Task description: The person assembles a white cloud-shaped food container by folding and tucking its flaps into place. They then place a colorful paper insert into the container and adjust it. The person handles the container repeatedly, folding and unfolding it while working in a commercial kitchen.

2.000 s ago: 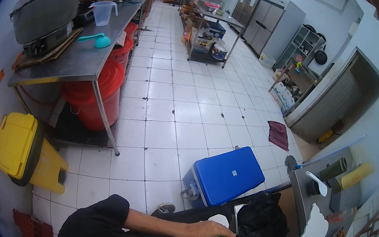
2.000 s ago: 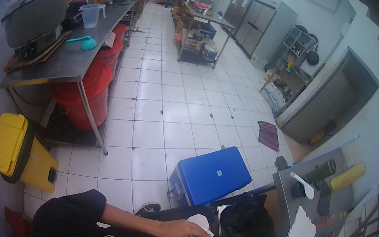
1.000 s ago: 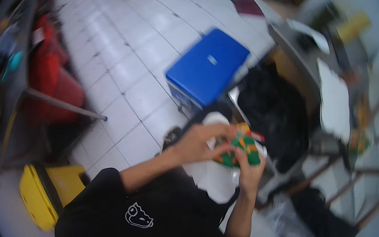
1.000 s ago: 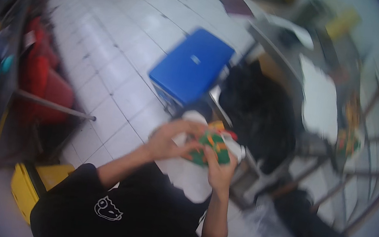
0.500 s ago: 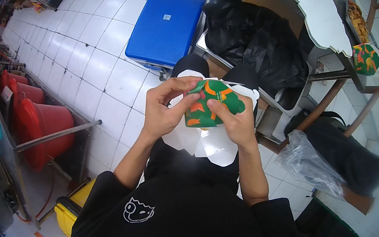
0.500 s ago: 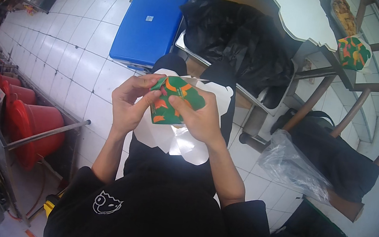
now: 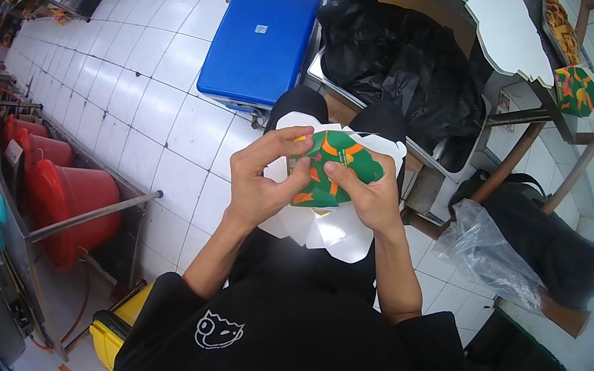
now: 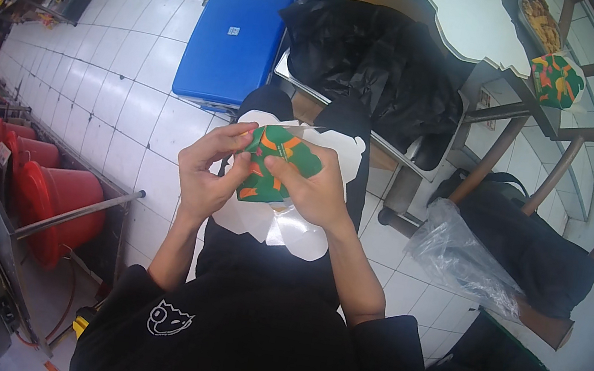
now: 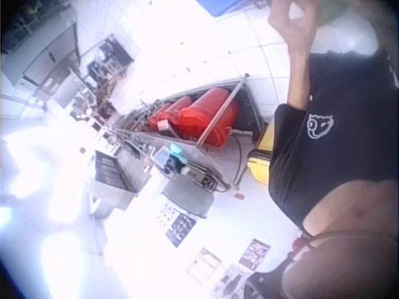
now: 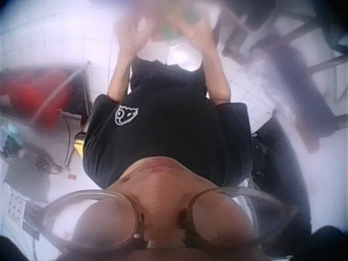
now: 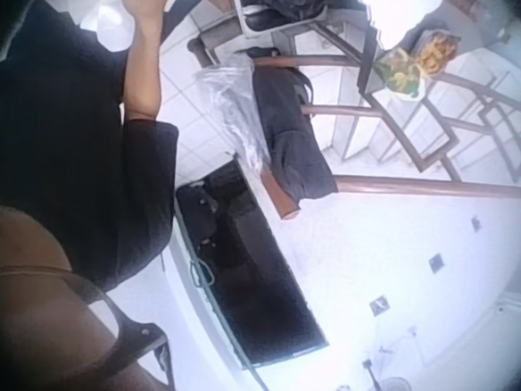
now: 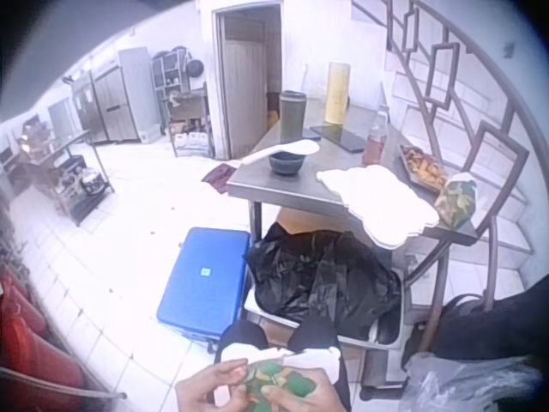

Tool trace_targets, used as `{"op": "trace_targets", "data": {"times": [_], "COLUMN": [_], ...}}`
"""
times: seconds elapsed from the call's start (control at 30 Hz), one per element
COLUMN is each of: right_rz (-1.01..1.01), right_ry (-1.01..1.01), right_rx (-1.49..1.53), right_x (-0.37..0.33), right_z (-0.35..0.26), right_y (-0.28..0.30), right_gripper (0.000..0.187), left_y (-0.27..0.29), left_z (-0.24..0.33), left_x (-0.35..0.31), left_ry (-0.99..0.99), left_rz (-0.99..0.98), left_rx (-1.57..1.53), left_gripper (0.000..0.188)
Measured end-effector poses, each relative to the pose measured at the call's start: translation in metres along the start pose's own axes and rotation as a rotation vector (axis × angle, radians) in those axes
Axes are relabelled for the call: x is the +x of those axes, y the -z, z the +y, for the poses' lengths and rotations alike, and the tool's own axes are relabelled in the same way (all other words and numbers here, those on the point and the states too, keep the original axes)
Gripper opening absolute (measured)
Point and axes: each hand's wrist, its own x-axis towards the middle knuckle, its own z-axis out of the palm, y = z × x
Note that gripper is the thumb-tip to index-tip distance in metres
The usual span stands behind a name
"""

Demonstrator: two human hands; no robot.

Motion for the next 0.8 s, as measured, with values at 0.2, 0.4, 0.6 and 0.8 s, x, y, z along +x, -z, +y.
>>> {"op": "trace_targets", "data": {"times": [0.2,0.4,0.6,0.8], "right_rz": [-0.013,-0.021,0.008,-0.108], "right_ry": [-0.029,-0.021,-0.043,-0.065], "right_rx": [-0.007,0.000,-0.134,-0.346], "right_x": [-0.003,-0.002,-0.006,-0.009], "right_z": [0.000,-0.001,-0.011,-0.030], "right_y": [0.000,0.003,0.002,0.002], "right_gripper": [0.025,0.026,0.025,0.027], "left_y": [0.001,-0.001,0.012,0.019], "left_z": [0.004,0.009,0.015,0.020], "left_x": [-0.001,-0.001,0.000,-0.002], "left_ry": [0.120,0.125,0.205,0.220], "left_rz": [0.047,0.025,-0.113,-0.143], "left_rx": [-0.125,-0.045,-0.027,-0.174], "left_gripper": [0.020,0.023,0.026,0.019]}}
